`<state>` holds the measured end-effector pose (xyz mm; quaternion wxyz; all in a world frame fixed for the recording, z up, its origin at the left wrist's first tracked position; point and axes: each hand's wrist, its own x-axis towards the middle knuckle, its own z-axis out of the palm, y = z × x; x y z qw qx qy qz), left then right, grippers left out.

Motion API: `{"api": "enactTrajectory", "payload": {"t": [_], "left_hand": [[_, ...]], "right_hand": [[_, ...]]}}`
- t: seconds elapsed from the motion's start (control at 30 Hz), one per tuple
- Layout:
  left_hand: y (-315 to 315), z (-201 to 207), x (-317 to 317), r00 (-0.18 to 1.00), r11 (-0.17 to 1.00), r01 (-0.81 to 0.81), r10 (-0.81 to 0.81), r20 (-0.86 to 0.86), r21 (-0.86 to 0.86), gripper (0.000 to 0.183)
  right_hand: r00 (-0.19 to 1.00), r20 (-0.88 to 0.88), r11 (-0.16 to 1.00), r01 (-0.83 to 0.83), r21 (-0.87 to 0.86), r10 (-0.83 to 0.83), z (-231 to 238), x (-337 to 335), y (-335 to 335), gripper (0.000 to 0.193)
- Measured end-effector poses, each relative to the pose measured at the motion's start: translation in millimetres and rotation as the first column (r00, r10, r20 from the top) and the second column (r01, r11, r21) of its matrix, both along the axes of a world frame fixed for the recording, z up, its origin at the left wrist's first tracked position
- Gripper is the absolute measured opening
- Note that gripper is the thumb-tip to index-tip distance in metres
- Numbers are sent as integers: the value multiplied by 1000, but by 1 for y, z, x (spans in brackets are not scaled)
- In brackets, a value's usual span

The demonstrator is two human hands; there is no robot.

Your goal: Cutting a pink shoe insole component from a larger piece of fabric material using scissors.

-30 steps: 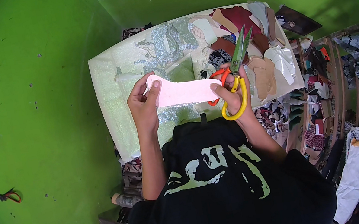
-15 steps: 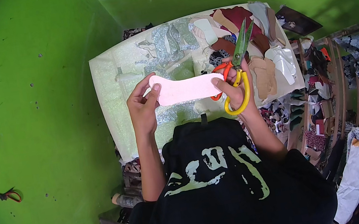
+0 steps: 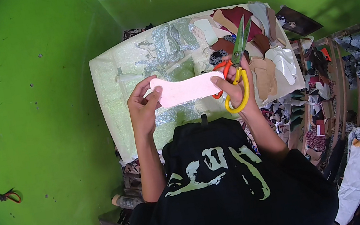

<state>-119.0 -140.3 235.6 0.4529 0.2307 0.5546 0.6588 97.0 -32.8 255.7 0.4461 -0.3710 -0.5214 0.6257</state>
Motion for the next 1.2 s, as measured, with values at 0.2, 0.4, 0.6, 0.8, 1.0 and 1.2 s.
{"api": "enactTrajectory", "payload": {"t": [0.2, 0.4, 0.6, 0.8, 1.0, 1.2], "left_hand": [[-12, 11, -3, 728, 727, 679, -684, -28, -101, 61], [-9, 8, 32, 718, 724, 689, -687, -111, -24, 47], [-2, 6, 43, 723, 725, 688, -689, -52, -39, 41], [-3, 5, 61, 934, 923, 358, -351, -70, 141, 39], [5, 4, 42, 994, 975, 42, -18, -112, 217, 43], [10, 17, 37, 948, 958, -118, 187, -256, 262, 49]], "right_hand": [[999, -10, 999, -31, 8, 32, -1, -2, 20, 49], [996, 43, 993, -86, 84, 83, 5, -16, 12, 51], [991, 114, 987, -87, 134, 72, 14, -23, 11, 49], [986, 75, 982, -156, 107, 148, 5, -20, 10, 49], [858, 129, 860, -507, 60, 497, -17, 9, -23, 52], [726, 376, 774, -633, 38, 576, 7, 17, -49, 55]]}}
